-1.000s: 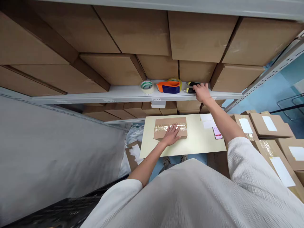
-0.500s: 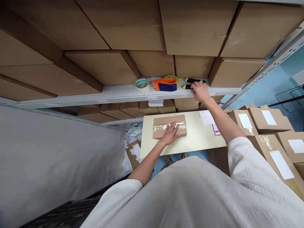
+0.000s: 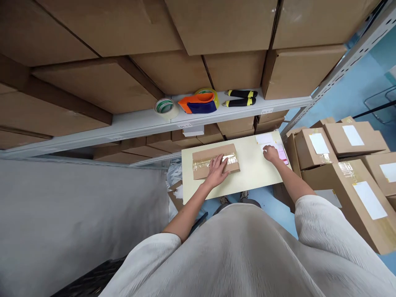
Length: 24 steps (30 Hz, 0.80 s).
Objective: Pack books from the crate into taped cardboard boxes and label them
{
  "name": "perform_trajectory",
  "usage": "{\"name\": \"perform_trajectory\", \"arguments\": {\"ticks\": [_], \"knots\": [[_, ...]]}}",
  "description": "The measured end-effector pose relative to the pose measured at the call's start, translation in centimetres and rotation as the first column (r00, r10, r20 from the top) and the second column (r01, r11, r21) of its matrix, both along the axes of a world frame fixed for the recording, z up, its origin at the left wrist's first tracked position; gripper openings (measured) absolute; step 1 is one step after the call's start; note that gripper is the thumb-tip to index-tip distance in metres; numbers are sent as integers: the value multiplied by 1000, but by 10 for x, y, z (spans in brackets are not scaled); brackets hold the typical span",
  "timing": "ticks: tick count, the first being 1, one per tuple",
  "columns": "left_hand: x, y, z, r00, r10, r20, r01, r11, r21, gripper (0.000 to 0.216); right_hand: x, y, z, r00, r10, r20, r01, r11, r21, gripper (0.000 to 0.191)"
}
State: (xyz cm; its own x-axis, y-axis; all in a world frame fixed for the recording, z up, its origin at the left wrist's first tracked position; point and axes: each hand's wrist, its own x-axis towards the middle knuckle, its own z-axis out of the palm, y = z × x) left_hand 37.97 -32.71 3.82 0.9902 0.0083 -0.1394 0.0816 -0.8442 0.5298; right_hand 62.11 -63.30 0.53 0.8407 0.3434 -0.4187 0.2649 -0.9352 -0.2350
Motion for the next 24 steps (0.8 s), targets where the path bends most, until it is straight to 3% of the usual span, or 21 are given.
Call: {"name": "perform_trajectory", "arguments": {"ticks": [5, 9, 16, 20, 24], "knots": [[3, -14, 11, 995, 24, 94, -22, 1000, -23, 53, -14, -8, -52, 998, -34, -46, 28, 991, -131, 57], [3, -29, 25, 983, -26, 183, 36, 998, -54, 44, -26, 3, -71, 990, -9, -137, -20, 978, -206, 65], [4, -56, 53, 952, -186, 242, 223, 965, -136, 43, -50, 28, -67, 983, 50, -175, -81, 982, -173, 60], [12, -74, 61, 940, -297, 168, 330, 917, -224, 44, -48, 27, -58, 995, -57, -82, 53, 997, -53, 54], [28, -95, 58, 955, -279, 103, 297, 889, -348, 44, -21, 11, -48, 983, -181, -27, 181, 984, -4, 52]]}}
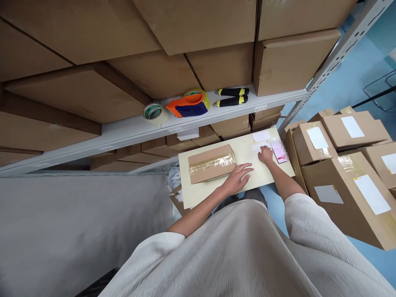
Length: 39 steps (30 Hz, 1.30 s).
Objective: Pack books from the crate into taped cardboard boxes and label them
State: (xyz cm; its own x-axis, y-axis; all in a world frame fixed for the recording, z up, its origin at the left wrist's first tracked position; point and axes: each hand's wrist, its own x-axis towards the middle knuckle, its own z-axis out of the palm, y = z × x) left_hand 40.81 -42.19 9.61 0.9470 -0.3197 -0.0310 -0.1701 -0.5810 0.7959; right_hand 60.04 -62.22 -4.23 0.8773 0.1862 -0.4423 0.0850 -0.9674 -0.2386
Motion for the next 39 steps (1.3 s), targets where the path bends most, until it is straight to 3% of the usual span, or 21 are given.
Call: {"name": "perform_trajectory", "arguments": {"ticks": [6, 12, 15, 21, 26, 32, 39], "knots": [[37, -36, -29, 968, 202, -147, -225, 961, -160, 40, 69, -28, 6, 999, 44, 2, -44, 998, -34, 48], [64, -68, -75, 873, 373, -314, -434, 888, -152, 41, 107, -40, -1, 986, 164, -3, -164, 984, -62, 51], [87, -82, -100, 880, 359, -310, -395, 917, -57, 45, 113, -43, -2, 982, 186, 19, -184, 981, -55, 46], [156, -107, -143, 915, 218, -339, -186, 975, 124, 63, 124, -52, -4, 992, 127, -12, -127, 992, -7, 46], [168, -109, -171, 861, 232, -452, -150, 966, 210, 76, 135, -61, -9, 990, 136, -23, -136, 991, 5, 46], [157, -113, -182, 870, 266, -415, -115, 928, 355, 88, 135, -62, -16, 994, 107, -24, -107, 994, -20, 47], [165, -118, -186, 896, 293, -333, -151, 908, 392, 91, 138, -62, -10, 981, 188, -58, -189, 982, -25, 52]]}}
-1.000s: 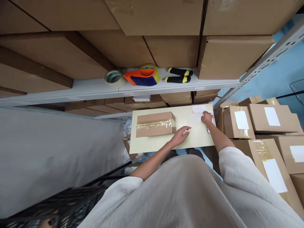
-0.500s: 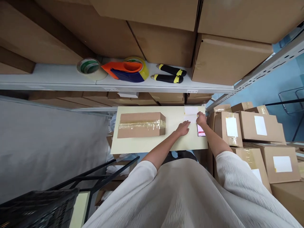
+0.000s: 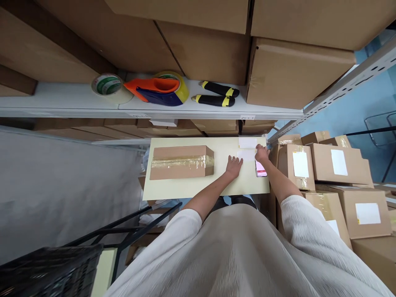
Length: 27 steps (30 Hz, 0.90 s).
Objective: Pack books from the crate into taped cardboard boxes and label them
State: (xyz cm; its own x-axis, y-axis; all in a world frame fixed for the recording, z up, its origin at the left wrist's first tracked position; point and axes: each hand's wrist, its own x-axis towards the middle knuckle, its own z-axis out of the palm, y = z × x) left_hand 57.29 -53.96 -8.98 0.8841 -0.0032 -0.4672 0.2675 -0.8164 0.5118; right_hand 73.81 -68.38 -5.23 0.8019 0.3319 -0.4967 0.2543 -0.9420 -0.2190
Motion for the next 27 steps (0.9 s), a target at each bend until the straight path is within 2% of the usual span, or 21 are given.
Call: {"name": "perform_trajectory", "arguments": {"ticks": [5, 9, 11, 13, 15, 17, 20, 23, 27], "knots": [[-6, 7, 1, 996, 85, 24, -84, 996, -3, 91, 5, 2, 5, 999, 22, -43, -19, 997, 69, 44], [-8, 14, 15, 989, 146, -36, -143, 987, 71, 77, 8, 6, 9, 991, 54, -122, -28, 978, 205, 40], [-3, 16, 26, 982, 188, -8, -187, 982, 25, 64, 9, 10, 11, 986, 72, -152, -28, 962, 273, 40], [6, 16, 36, 963, 268, 21, -266, 960, -91, 53, 10, 15, 15, 975, 75, -207, 7, 929, 370, 40], [17, 15, 45, 922, 386, 31, -370, 901, -228, 45, 9, 21, 20, 956, 73, -285, 78, 871, 485, 40], [28, 15, 52, 864, 504, 20, -468, 816, -339, 35, 8, 27, 25, 935, 81, -345, 142, 805, 576, 40], [36, 15, 58, 780, 626, -10, -567, 698, -437, 20, 7, 35, 34, 918, 106, -381, 190, 726, 660, 40], [38, 20, 62, 713, 701, -17, -619, 617, -486, 14, 7, 41, 39, 909, 118, -401, 218, 685, 696, 41], [38, 26, 65, 654, 755, -40, -648, 533, -544, 6, 8, 45, 40, 891, 130, -434, 249, 661, 708, 42]]}}
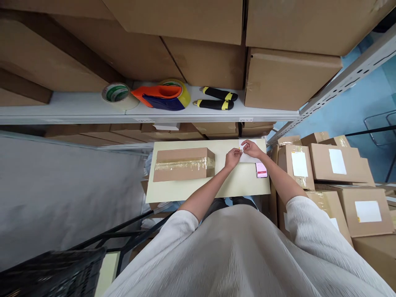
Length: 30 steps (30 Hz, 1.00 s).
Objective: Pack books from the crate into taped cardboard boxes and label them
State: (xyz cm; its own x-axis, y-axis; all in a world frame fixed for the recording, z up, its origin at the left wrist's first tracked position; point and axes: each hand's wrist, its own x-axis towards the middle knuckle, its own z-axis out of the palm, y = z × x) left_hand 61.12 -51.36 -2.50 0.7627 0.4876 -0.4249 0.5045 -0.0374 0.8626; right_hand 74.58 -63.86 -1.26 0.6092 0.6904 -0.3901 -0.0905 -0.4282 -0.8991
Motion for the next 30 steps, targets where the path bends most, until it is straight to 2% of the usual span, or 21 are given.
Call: {"name": "perform_trajectory", "arguments": {"ticks": [8, 19, 30], "knots": [[-1, 5, -1, 996, 82, 27, -82, 997, -1, 8, 0, 4, -4, 1000, 3, -25, -1, 998, 57, 43], [-2, 7, 3, 993, 119, 13, -118, 989, -93, 8, 0, 2, -8, 999, 25, -30, -23, 999, 49, 43], [0, 2, -2, 994, 95, 46, -95, 995, 7, 22, -1, 2, -10, 998, 54, 10, -55, 997, 52, 39]]}}
